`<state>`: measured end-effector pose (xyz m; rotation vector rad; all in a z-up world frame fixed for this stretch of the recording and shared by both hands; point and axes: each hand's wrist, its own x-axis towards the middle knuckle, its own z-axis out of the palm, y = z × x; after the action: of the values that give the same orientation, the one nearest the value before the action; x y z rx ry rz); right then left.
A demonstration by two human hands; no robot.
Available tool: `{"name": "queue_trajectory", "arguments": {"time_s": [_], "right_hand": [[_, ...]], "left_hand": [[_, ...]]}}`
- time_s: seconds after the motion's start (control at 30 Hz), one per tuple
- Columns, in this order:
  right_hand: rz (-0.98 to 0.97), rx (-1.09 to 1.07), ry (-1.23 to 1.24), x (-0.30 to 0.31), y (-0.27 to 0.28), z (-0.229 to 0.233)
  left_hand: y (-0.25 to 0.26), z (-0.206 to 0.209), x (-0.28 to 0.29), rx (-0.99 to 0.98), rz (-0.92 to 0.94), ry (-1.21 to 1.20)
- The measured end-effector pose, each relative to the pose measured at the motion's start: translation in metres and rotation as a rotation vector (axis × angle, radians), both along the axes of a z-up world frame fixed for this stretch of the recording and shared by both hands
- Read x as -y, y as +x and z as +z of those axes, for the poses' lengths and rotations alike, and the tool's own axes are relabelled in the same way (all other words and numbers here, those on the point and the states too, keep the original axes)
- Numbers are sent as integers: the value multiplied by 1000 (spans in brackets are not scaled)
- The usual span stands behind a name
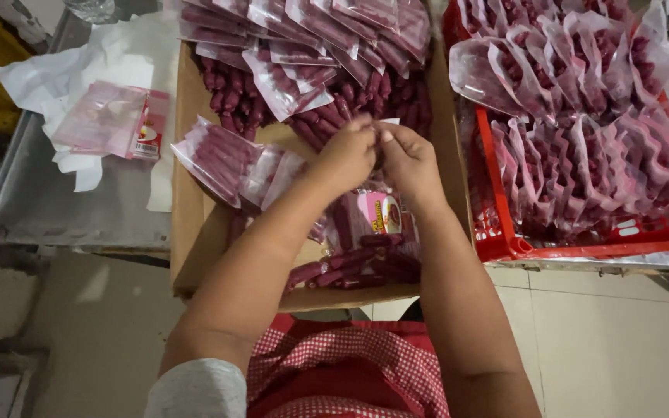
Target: Manually packing small sausage-shaped food items into individual plastic bags from a bulk container.
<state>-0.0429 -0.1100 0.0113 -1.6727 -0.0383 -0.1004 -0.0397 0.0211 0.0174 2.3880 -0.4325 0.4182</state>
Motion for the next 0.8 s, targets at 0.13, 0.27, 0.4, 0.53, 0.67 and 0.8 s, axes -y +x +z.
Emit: {"name": "queue_trajectory", "arguments": {"time_s": [0.13,0.27,0.4,0.53,0.67,0.8], "right_hand": [[107,155,198,4,-32,44],[-34,36,378,25,-3,28],[768,-105,711,25,6,21],[632,-187,809,25,9,-20],[560,-137,807,23,10,-24],[365,-206,821,14,14,-32]], "left_hand": [[-3,38,-28,-240,-119,-160],[-14,120,-38,-473,-54,-292],[-12,155,-37,-507,-130,-243],[-5,151,-35,-377,-253,-220],[6,144,-39,-446,-115,-108],[33,117,-49,-220,-215,-13]]}}
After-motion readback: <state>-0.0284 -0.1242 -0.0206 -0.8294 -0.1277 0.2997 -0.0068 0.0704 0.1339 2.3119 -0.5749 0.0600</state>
